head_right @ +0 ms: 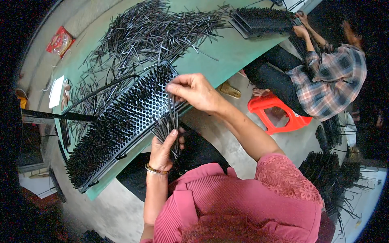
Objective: Manually inserting small metal pins into a perforated base plate for brush or component assembly.
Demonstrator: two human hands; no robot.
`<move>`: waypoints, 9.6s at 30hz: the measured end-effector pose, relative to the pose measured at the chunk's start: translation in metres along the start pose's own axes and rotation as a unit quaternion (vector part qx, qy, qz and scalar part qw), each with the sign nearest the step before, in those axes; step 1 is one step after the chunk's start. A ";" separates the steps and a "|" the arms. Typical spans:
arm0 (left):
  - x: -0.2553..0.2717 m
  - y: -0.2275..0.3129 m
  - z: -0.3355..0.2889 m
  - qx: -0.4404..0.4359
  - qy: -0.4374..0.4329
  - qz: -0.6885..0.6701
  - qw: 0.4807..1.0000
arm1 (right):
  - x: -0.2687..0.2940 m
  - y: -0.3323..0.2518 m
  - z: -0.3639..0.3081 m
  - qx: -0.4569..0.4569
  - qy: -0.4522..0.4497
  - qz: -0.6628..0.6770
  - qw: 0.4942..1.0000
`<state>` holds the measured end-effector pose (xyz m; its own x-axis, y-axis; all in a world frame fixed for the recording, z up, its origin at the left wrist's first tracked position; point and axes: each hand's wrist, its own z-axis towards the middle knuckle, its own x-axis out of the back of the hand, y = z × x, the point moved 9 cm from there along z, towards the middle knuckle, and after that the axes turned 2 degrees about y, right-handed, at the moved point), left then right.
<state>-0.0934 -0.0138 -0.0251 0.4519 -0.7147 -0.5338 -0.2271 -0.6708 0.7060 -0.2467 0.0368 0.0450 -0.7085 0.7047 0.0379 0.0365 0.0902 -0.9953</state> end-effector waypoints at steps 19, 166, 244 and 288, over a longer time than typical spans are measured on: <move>0.006 -0.015 0.000 0.042 0.004 -0.027 0.999 | 0.015 -0.044 0.043 0.282 0.046 -0.138 0.948; -0.015 -0.006 0.011 0.019 -0.025 -0.011 0.999 | 0.046 -0.051 0.034 0.284 0.199 -0.179 0.921; -0.012 -0.011 0.008 0.027 -0.041 -0.029 0.998 | 0.010 -0.053 0.011 0.386 0.172 -0.361 0.831; -0.005 -0.013 0.006 0.025 0.022 -0.067 0.997 | 0.033 -0.061 0.020 0.291 0.130 -0.213 0.924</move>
<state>-0.0980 -0.0027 -0.0347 0.5186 -0.6092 -0.6000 -0.2039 -0.7696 0.6051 -0.2861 0.0406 0.1052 -0.3757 0.8444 0.3818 -0.6450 0.0576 -0.7620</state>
